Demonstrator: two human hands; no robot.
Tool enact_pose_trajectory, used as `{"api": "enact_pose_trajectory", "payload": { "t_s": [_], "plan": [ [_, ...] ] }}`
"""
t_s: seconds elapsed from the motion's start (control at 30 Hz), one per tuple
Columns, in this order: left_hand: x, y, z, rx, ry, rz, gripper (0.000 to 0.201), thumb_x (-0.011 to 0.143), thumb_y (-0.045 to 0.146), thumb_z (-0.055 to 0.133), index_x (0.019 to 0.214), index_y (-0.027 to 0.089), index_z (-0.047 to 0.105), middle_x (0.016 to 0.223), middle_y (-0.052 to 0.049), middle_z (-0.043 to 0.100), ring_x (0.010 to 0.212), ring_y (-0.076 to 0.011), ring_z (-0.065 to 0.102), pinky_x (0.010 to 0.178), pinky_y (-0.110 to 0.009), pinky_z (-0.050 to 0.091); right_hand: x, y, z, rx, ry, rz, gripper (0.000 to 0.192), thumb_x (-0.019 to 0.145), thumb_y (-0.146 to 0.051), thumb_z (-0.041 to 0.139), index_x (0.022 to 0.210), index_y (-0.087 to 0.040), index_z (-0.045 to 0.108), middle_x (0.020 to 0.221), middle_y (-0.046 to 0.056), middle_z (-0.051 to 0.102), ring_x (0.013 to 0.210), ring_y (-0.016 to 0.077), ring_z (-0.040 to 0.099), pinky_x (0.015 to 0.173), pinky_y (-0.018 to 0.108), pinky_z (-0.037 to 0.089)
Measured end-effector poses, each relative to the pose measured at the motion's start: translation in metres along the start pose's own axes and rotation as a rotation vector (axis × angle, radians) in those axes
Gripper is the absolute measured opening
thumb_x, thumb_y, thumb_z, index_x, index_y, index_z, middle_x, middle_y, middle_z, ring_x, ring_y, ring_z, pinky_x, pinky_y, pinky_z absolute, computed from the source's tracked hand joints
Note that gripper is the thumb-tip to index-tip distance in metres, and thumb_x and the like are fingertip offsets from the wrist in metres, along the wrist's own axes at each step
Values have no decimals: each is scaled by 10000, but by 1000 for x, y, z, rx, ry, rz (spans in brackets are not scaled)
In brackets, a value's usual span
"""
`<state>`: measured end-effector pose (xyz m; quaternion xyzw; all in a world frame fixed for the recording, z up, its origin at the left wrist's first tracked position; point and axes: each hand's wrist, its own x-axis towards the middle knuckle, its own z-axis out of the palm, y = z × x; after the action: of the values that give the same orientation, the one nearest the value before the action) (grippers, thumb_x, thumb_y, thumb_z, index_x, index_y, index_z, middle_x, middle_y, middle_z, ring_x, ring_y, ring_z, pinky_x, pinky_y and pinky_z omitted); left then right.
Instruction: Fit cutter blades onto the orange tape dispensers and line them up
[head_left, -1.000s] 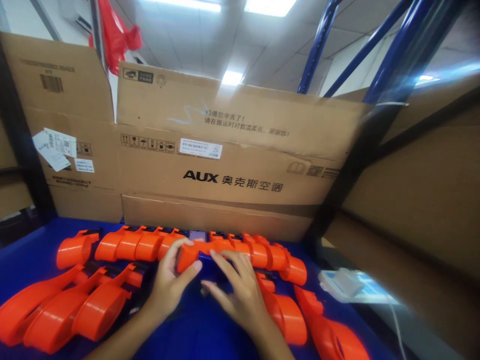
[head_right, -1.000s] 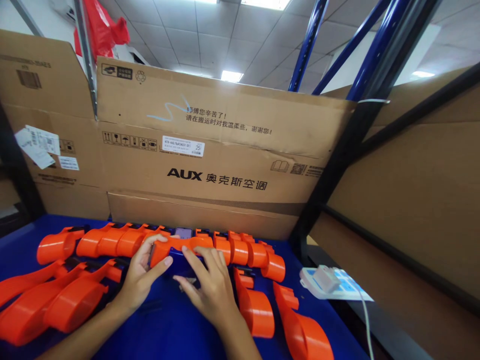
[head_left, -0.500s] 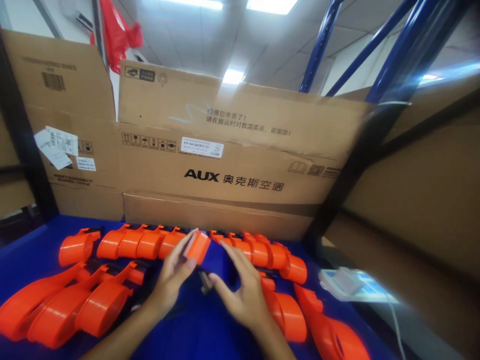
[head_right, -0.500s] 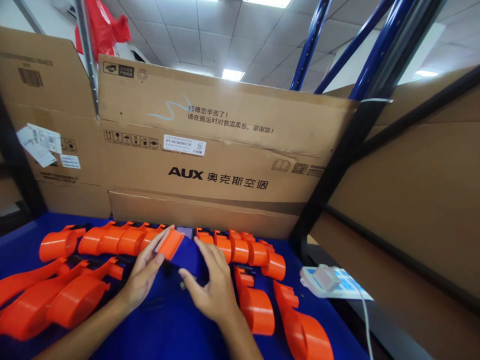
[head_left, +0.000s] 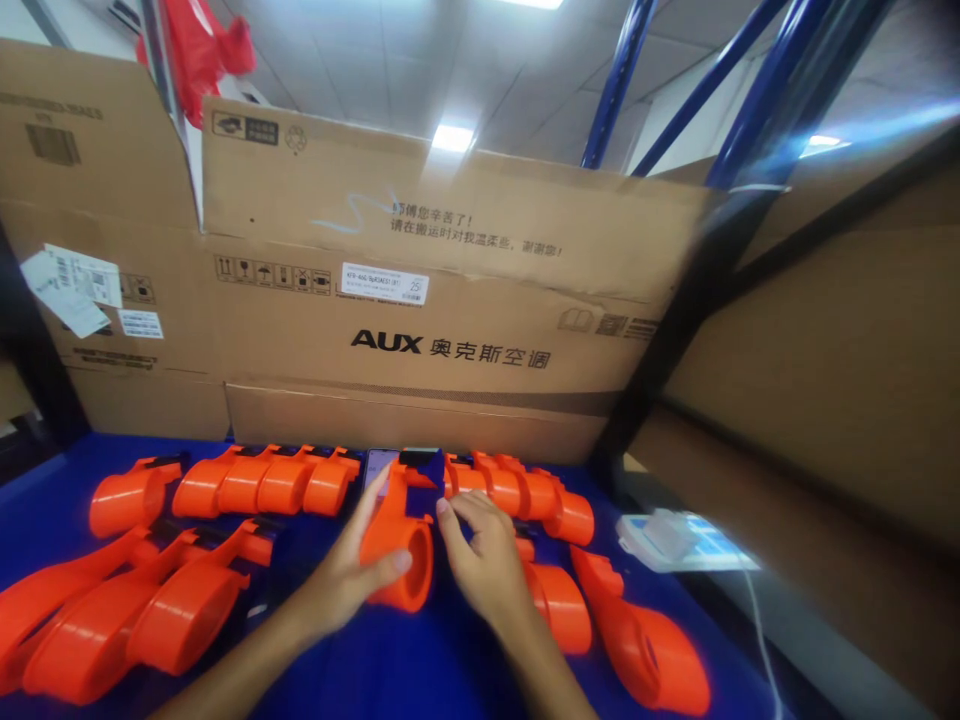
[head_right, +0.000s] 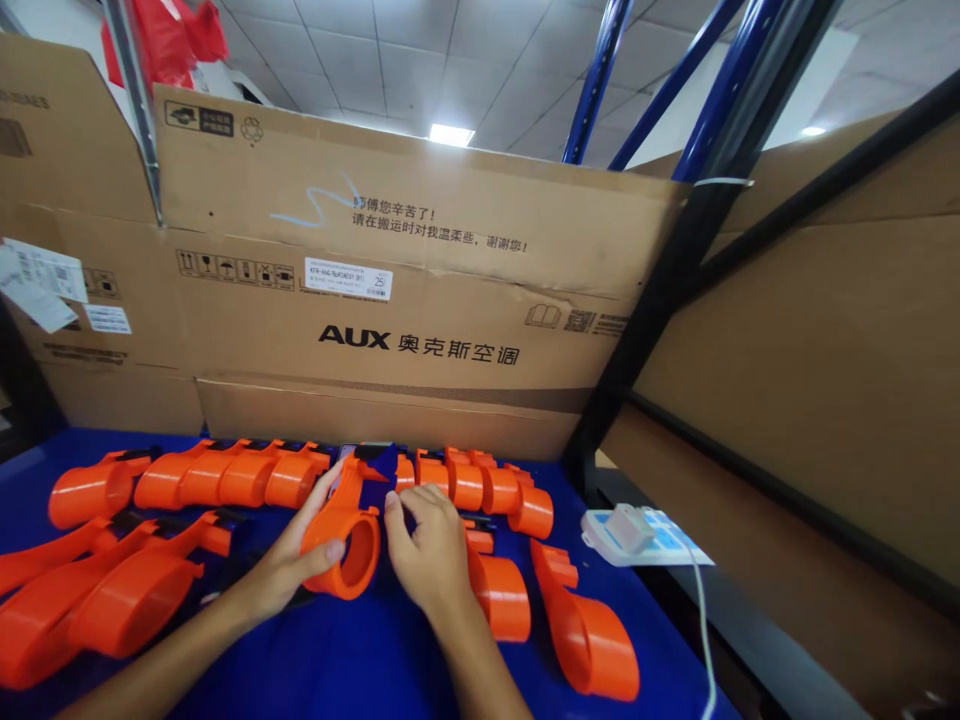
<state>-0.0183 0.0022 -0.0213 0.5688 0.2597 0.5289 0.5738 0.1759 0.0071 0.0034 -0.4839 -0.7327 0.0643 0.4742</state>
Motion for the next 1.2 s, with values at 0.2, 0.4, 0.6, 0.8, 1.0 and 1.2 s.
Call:
{"api": "enact_pose_trajectory", "payload": {
  "t_s": [0.2,0.4,0.6,0.8,1.0,1.2],
  "plan": [
    [-2,2,0,342,-271,-24,987,649,280,881,1509,333,399,1509,-119,499,1362,-386,474,1128,-557,342,4,5,-16,-87,288,11,388,971,-350,519,607,-216,517,608,-10,519,618,164,506,602,286,383],
    [-9,4,8,567,-268,40,877,643,348,864,1444,347,509,1390,-122,619,1219,-387,599,1039,-524,441,1,1,-20,16,345,14,325,979,-323,519,687,-205,598,663,6,566,644,168,517,646,299,418],
    [-13,-8,13,662,-182,97,875,606,410,872,1416,334,551,1211,-115,724,1038,-366,678,888,-422,515,0,-4,-17,34,355,-21,321,970,-296,530,670,-207,596,634,5,541,631,170,497,630,302,414],
    [-14,-14,19,820,-108,141,670,714,483,795,1349,382,607,1141,-80,750,997,-357,665,900,-430,447,-1,-9,-22,-17,397,-150,280,958,-230,523,683,-215,577,632,11,531,612,173,495,614,320,411],
    [-6,-12,14,897,-74,159,400,806,503,709,1179,359,729,1031,-75,771,978,-350,647,911,-450,386,-22,-7,-61,-94,578,-158,216,953,-250,513,784,-219,643,698,35,607,660,207,581,650,351,457],
    [-4,-6,12,952,-59,173,315,801,538,701,1011,309,749,895,-49,763,847,-308,644,838,-426,386,-69,29,-128,-582,601,88,423,886,-513,534,1084,-167,675,970,157,698,790,295,636,763,437,494]
  ]
}}
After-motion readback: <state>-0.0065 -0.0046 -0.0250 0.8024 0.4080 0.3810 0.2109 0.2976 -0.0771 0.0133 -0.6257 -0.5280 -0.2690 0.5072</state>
